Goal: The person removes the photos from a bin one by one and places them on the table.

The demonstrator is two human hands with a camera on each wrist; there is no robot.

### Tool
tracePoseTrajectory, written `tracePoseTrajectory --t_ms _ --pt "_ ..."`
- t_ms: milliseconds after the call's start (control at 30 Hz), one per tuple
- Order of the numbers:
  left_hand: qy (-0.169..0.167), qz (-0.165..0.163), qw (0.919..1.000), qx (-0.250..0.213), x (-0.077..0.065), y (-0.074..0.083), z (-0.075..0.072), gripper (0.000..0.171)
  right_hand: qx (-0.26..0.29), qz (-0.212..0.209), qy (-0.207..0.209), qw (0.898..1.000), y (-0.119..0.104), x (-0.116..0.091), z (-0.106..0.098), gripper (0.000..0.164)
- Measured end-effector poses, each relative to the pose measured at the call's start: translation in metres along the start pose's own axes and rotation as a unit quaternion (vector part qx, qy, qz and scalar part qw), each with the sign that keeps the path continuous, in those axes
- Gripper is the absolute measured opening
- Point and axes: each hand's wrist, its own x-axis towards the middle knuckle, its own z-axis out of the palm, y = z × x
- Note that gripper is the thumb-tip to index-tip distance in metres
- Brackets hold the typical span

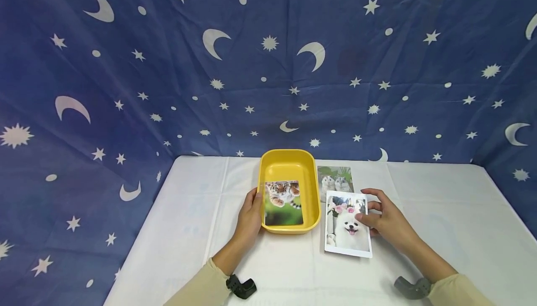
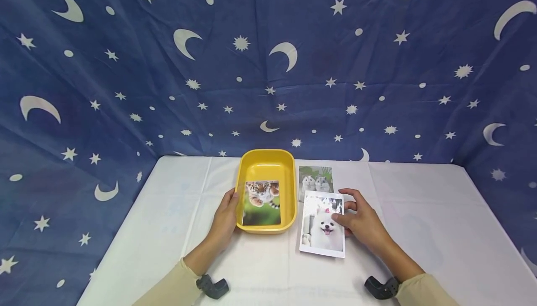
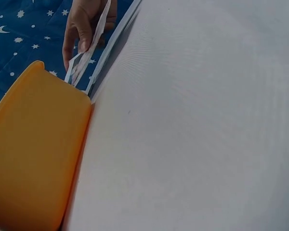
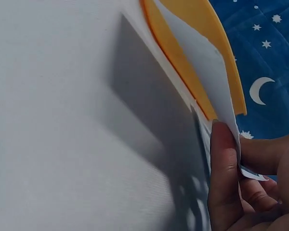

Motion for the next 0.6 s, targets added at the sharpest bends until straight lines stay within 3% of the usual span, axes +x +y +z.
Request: tracePoseTrajectory --t_ms 333,600 --pt "-0.005 -0.006 0.9998 -0.016 -0.001 0.001 0.001 0.051 -0.056 0.02 0.009 0.998 0.001 -0.005 0.015 0.08" --pt "-0.01 0.001 0.9995 -0.03 -0.003 0.001 0.001 0.049 -0.131 -0.022 0.025 0.991 0.007 -0.008 0.02 0.076"
